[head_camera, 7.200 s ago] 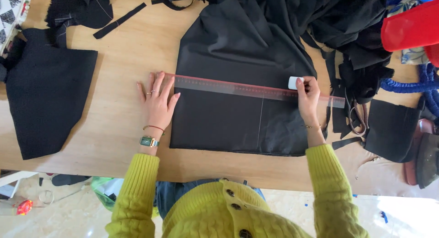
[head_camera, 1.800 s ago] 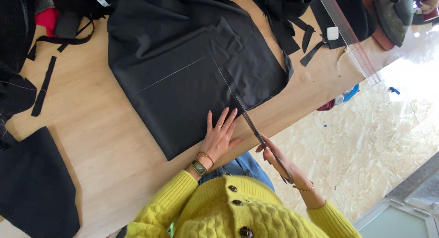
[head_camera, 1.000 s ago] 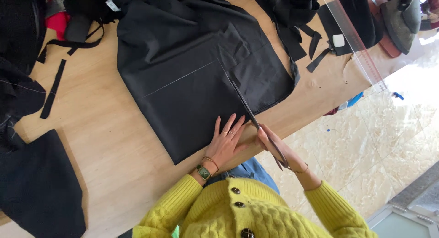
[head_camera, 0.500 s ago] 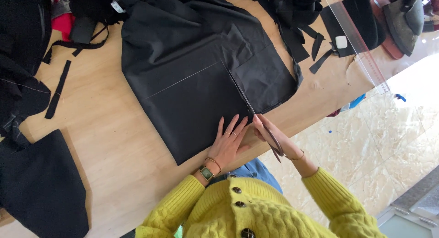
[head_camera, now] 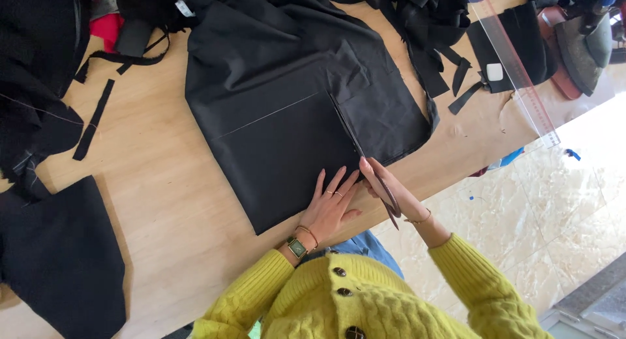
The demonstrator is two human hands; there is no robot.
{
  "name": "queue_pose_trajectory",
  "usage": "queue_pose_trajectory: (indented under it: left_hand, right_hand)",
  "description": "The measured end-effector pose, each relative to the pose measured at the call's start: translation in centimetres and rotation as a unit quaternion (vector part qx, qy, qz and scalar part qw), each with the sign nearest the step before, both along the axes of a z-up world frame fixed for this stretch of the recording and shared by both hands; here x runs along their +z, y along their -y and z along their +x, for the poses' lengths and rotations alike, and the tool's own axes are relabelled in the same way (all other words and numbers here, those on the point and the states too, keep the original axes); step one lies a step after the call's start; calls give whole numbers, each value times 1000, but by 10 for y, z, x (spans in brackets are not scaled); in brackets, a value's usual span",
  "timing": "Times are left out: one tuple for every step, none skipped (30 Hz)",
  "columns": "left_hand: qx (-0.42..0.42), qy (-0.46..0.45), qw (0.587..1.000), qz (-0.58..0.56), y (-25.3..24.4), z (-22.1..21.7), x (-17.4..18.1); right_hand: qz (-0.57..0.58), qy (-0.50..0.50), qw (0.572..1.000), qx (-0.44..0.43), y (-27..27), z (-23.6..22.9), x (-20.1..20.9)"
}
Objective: The person measures and cuts a piece of black fabric using a ruler and scissors. They then retrieve a white fabric from a green bag, unfold it on the table, and use a ruler and pen to mark a pattern on it.
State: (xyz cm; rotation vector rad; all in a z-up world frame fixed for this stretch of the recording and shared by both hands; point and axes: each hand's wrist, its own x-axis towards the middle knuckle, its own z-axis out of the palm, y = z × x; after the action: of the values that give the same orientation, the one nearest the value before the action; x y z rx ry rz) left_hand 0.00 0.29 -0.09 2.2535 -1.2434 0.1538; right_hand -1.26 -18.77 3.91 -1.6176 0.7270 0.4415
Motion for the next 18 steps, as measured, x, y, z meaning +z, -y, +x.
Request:
queue_pose_trajectory:
  left_hand:
    - [1, 0, 1000, 0, 0, -1, -2]
    - [0, -1, 1000, 3, 0, -1, -4]
    - [0, -2, 1000, 5, 1, -2, -5]
    - [2, -2, 1000, 6, 1, -2, -6]
    - [1, -4, 1000, 2, 1, -2, -8]
    - [0, -5, 1000, -1, 1, -2, -9]
    - [4, -5, 1000, -1, 1, -2, -9]
    - [4, -2, 1000, -2, 1, -2, -9]
    - [5, 0, 1000, -4, 1, -2, -8]
    - [10, -1, 1000, -3, 0, -2, -8]
    - [5, -11, 1000, -5, -1, -2, -7]
    - [0, -21, 1000, -7, -1, -1, -7]
    - [8, -23, 1000, -7, -3, -1, -9]
    - [0, -16, 1000, -2, -4, -1, -12]
    - [-6, -8, 1000, 3, -5, -1, -15]
    - [4, -10, 1000, 2, -10, -1, -15]
    - [-2, -9, 1000, 4, -13, -3, -14]
    - [-7, -8, 1000, 6, -17, -5, -13]
  right_hand:
    - [0, 0, 1000, 1, 1, 1, -4]
    - [1, 5, 1000, 2, 1, 2, -9]
    - [2, 11, 1000, 3, 2, 4, -13]
    - [3, 10, 1000, 5, 0, 5, -10]
    - [16, 8, 1000, -12, -1, 7, -8]
    - [28, 5, 999, -29, -3, 9, -5]
    - [29, 5, 999, -25, -3, 10, -1]
    - [28, 2, 999, -27, -3, 11, 3]
    - [28, 0, 999, -28, -2, 12, 7]
    - [28, -1, 999, -23, -3, 10, 16]
    - [31, -14, 999, -20, -4, 10, 25]
    - [34, -26, 999, -18, -4, 10, 33]
    - [33, -28, 999, -10, 4, 10, 36]
    - [31, -15, 999, 42, 13, 10, 39]
    - [28, -2, 995, 95, 22, 11, 41]
    - [28, -4, 994, 105, 36, 4, 35]
    - [47, 10, 991, 127, 51, -1, 28]
    - [67, 23, 986, 150, 67, -7, 22]
